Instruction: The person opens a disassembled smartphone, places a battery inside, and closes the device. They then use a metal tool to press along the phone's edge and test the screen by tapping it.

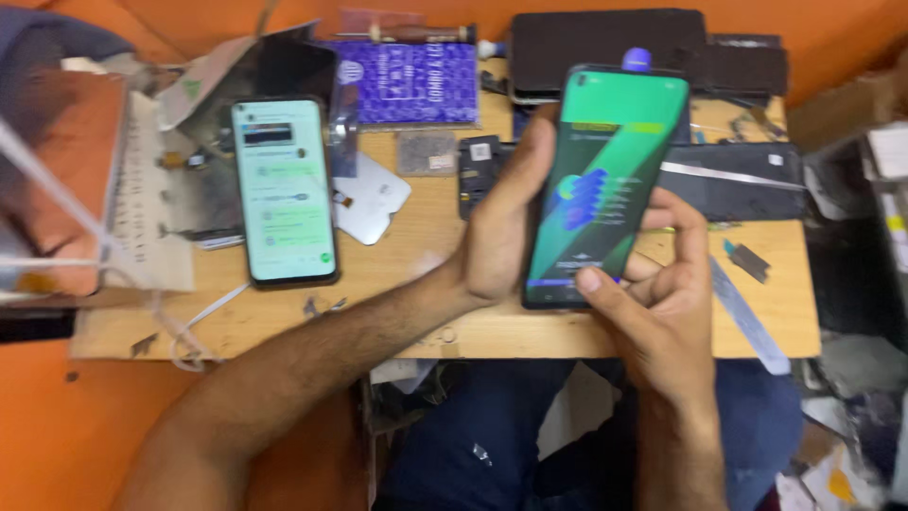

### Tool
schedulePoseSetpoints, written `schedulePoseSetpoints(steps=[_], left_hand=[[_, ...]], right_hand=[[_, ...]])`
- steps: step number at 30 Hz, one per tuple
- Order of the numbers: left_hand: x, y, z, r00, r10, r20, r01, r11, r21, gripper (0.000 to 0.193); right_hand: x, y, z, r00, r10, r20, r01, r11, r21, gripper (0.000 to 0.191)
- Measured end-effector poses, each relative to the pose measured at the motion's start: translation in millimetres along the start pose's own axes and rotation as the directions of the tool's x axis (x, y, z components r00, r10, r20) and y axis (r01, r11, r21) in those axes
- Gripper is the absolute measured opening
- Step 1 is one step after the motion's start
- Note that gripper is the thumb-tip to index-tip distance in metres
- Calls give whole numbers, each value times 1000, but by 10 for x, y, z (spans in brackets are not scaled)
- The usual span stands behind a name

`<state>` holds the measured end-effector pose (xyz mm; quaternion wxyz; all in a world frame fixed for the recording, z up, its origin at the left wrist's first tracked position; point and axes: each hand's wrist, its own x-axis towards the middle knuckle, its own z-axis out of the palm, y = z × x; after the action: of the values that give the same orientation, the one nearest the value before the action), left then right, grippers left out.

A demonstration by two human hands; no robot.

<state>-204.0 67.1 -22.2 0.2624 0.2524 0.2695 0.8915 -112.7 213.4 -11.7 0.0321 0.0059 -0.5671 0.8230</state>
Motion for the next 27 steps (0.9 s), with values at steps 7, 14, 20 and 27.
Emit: schedulePoseSetpoints(steps=[7,14,20,27], left_hand=[[-44,-49,-91,995,-31,-94,32,999,8,55],[-58,-65,-132,998,61,-28,-63,994,-85,54],[-78,-12,-85,992,40,-118,-39,999,4,54],[-54,-34,-129,999,44,-16,-45,996,-74,69]], right_hand=[[-7,72,126,998,-65,-20,63,996,-66,76],[-3,177,129,995,-103,-16,103,994,-41,72],[-18,137,231,991,-130,-9,130,990,-51,69],[55,97,238,989,-131,-67,121,982,-143,74]])
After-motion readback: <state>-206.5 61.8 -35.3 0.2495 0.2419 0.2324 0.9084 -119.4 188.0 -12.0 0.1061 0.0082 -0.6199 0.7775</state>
